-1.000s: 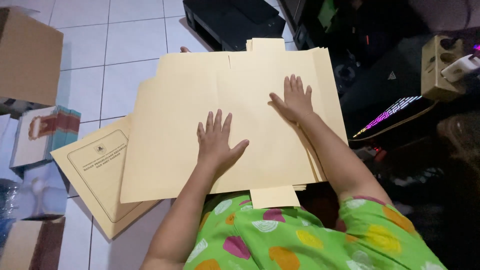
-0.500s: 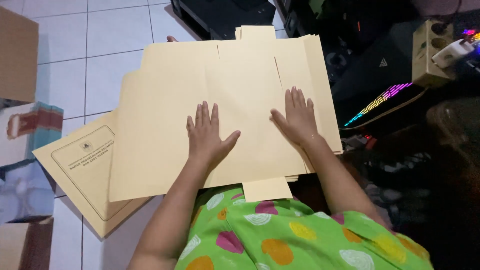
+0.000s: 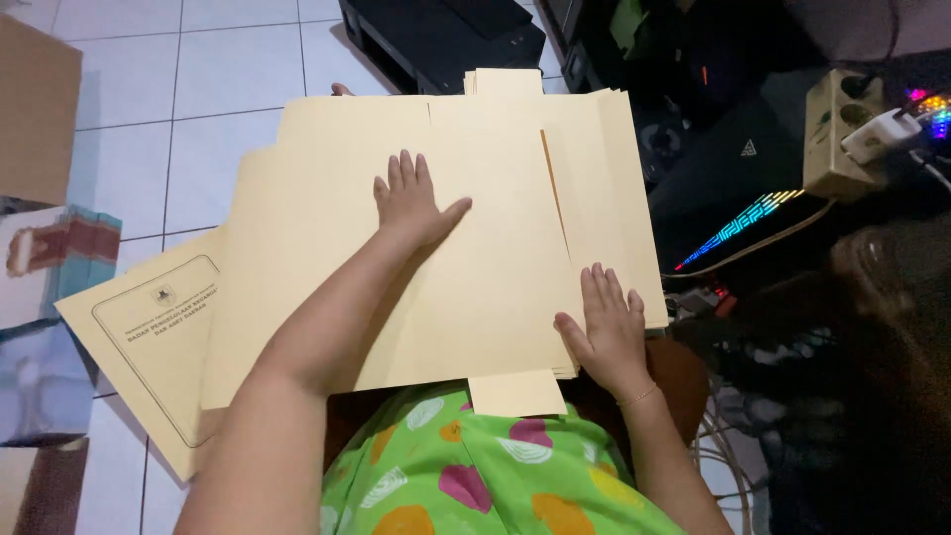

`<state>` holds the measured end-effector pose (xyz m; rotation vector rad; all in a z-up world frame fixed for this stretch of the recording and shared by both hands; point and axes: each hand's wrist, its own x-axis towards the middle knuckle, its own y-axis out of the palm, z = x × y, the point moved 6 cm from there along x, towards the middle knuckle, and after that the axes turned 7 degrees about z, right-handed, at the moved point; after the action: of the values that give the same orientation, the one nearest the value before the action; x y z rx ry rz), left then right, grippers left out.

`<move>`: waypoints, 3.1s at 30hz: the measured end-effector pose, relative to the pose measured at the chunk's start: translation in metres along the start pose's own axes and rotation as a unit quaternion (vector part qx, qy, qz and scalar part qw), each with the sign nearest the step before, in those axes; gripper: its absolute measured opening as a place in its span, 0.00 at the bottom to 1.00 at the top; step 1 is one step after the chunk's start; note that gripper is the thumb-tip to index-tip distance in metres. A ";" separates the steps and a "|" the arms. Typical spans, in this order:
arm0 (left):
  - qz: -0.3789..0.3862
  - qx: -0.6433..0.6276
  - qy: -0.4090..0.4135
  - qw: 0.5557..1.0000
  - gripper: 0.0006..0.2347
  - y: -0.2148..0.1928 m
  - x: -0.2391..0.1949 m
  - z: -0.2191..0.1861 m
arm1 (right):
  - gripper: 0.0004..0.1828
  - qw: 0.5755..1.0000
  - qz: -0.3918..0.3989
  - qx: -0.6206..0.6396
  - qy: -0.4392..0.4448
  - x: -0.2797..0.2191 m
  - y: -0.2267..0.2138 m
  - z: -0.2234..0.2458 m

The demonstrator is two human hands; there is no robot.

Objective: Organizing and smoothing a stack of yellow folders on the floor.

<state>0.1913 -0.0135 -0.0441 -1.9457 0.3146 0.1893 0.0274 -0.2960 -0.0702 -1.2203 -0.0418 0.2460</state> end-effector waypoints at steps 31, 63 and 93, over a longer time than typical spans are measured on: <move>-0.110 0.052 -0.037 0.992 0.39 0.015 0.038 0.035 | 0.50 0.984 0.033 0.079 -0.158 -0.053 -0.022 0.010; -0.047 0.004 -0.026 0.999 0.35 0.016 -0.088 0.008 | 0.42 0.991 0.073 -0.107 -0.033 0.021 0.021 0.077; -0.059 -0.010 -0.064 0.996 0.29 -0.009 0.077 -0.041 | 0.41 0.998 0.017 -0.025 -0.058 0.014 0.024 0.052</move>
<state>0.2671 -0.0576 -0.0417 -1.9553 0.1133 0.2382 0.0288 -0.2369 -0.0757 -1.2558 -0.1287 0.3471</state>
